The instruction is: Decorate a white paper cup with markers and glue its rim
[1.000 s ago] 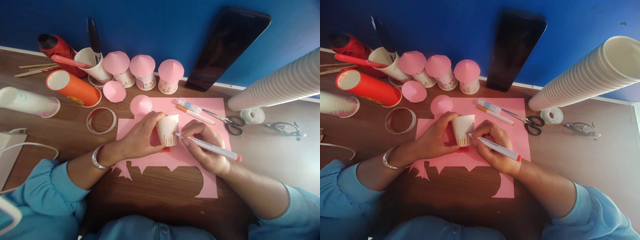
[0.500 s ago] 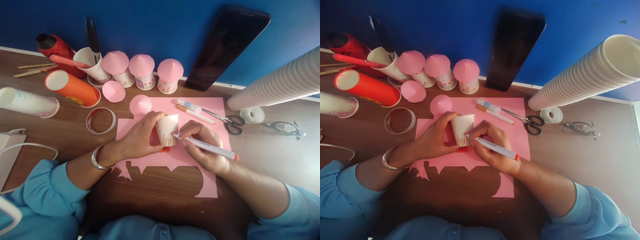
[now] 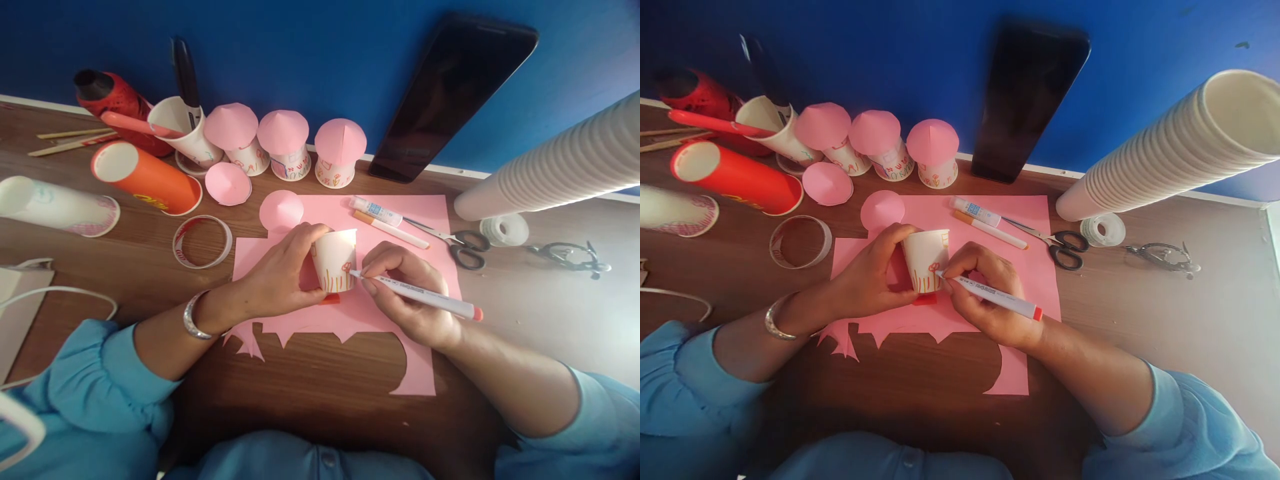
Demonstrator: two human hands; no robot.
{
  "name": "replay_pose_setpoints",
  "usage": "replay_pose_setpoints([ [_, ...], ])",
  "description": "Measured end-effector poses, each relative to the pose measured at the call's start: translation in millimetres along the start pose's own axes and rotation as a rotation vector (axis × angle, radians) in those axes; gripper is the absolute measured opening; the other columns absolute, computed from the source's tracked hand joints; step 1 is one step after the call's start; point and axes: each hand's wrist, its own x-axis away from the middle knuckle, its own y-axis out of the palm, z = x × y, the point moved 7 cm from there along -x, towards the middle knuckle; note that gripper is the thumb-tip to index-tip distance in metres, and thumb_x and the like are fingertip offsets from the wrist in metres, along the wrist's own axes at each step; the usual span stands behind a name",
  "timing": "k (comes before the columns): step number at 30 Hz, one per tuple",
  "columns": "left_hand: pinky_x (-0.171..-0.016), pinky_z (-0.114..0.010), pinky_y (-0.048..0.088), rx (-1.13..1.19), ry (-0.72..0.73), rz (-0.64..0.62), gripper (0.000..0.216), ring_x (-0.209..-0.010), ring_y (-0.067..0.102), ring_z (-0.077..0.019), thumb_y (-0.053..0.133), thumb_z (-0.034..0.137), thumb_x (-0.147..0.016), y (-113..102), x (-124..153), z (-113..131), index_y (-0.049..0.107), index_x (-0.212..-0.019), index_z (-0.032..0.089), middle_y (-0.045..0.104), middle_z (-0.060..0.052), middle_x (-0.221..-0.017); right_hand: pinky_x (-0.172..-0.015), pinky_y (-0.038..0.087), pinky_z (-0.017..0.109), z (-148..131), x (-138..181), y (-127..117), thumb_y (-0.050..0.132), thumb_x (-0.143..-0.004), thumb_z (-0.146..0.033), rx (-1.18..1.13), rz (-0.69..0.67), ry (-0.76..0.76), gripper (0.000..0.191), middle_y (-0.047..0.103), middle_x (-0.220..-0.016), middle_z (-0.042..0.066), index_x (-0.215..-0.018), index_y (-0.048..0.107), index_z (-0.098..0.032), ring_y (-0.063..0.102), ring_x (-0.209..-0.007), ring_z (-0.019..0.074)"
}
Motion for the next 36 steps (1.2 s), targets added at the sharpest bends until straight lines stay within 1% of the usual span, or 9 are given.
replay_pose_setpoints([
  [5,-0.105,-0.045,0.059,0.000,-0.011,-0.003,0.087,-0.123,0.067,-0.0290,0.094,0.022,-0.076,0,-1,0,0.041,-0.144,0.029,0.065,-0.009,-0.137,-0.069,0.055,0.032,1,-1,-1,0.067,-0.099,-0.015,0.005,-0.001,0.007,0.011,0.069,-0.086,0.000,-0.095,0.065,-0.025,0.067,-0.076,0.0146],
  [10,-0.102,-0.045,0.060,0.000,-0.032,-0.016,0.084,-0.120,0.068,-0.0292,0.094,0.026,-0.077,0,-2,1,0.042,-0.143,0.029,0.066,-0.009,-0.136,-0.068,0.055,0.033,0,0,-1,0.067,-0.099,-0.017,0.016,0.000,0.014,0.009,0.069,-0.084,0.000,-0.094,0.065,-0.024,0.066,-0.074,0.0153],
  [14,-0.101,-0.048,0.060,0.009,-0.057,-0.024,0.081,-0.118,0.068,-0.0299,0.094,0.031,-0.078,0,-2,-2,0.044,-0.142,0.028,0.066,-0.010,-0.136,-0.066,0.053,0.033,1,0,-5,0.067,-0.098,-0.016,0.011,0.041,0.023,0.011,0.068,-0.083,0.000,-0.092,0.065,-0.025,0.065,-0.072,0.0158],
  [18,-0.101,-0.049,0.060,0.021,-0.060,-0.023,0.080,-0.118,0.068,-0.0304,0.091,0.029,-0.077,0,0,-5,0.045,-0.142,0.028,0.066,-0.011,-0.136,-0.068,0.053,0.035,3,0,-10,0.069,-0.097,-0.016,-0.031,0.098,0.018,0.011,0.068,-0.083,0.000,-0.093,0.066,-0.025,0.065,-0.075,0.0172],
  [22,-0.103,-0.050,0.059,0.025,-0.060,-0.023,0.079,-0.121,0.067,-0.0309,0.089,0.028,-0.078,0,0,-5,0.045,-0.143,0.028,0.066,-0.011,-0.137,-0.066,0.052,0.033,6,-1,-11,0.070,-0.099,-0.018,-0.058,0.122,0.032,0.010,0.067,-0.084,-0.001,-0.094,0.066,-0.026,0.064,-0.075,0.0159],
  [25,-0.102,-0.049,0.059,0.020,-0.070,-0.029,0.079,-0.119,0.067,-0.0305,0.091,0.030,-0.078,0,0,-5,0.045,-0.143,0.028,0.066,-0.011,-0.136,-0.070,0.054,0.033,5,-2,-8,0.069,-0.099,-0.016,-0.055,0.094,0.015,0.011,0.068,-0.086,0.000,-0.096,0.067,-0.026,0.065,-0.077,0.0159],
  [28,-0.100,-0.049,0.060,0.013,-0.064,-0.030,0.081,-0.118,0.067,-0.0303,0.092,0.033,-0.079,0,0,-5,0.044,-0.143,0.027,0.065,-0.011,-0.134,-0.071,0.055,0.034,2,-2,-4,0.068,-0.100,-0.014,-0.058,0.048,-0.006,0.012,0.068,-0.086,0.000,-0.098,0.067,-0.026,0.066,-0.078,0.0161],
  [31,-0.100,-0.048,0.060,0.012,-0.038,-0.020,0.080,-0.117,0.067,-0.0301,0.092,0.031,-0.079,0,0,-4,0.043,-0.143,0.028,0.065,-0.011,-0.134,-0.069,0.055,0.034,1,-2,-2,0.068,-0.101,-0.016,-0.041,0.021,-0.016,0.010,0.068,-0.086,0.000,-0.098,0.066,-0.026,0.066,-0.077,0.0162],
  [36,-0.100,-0.047,0.060,0.002,-0.032,-0.018,0.081,-0.118,0.068,-0.0300,0.091,0.027,-0.078,0,-1,-2,0.043,-0.142,0.028,0.065,-0.011,-0.135,-0.073,0.057,0.035,1,-1,-1,0.069,-0.101,-0.018,-0.027,0.009,-0.021,0.009,0.070,-0.089,0.001,-0.100,0.066,-0.026,0.067,-0.080,0.0166],
])
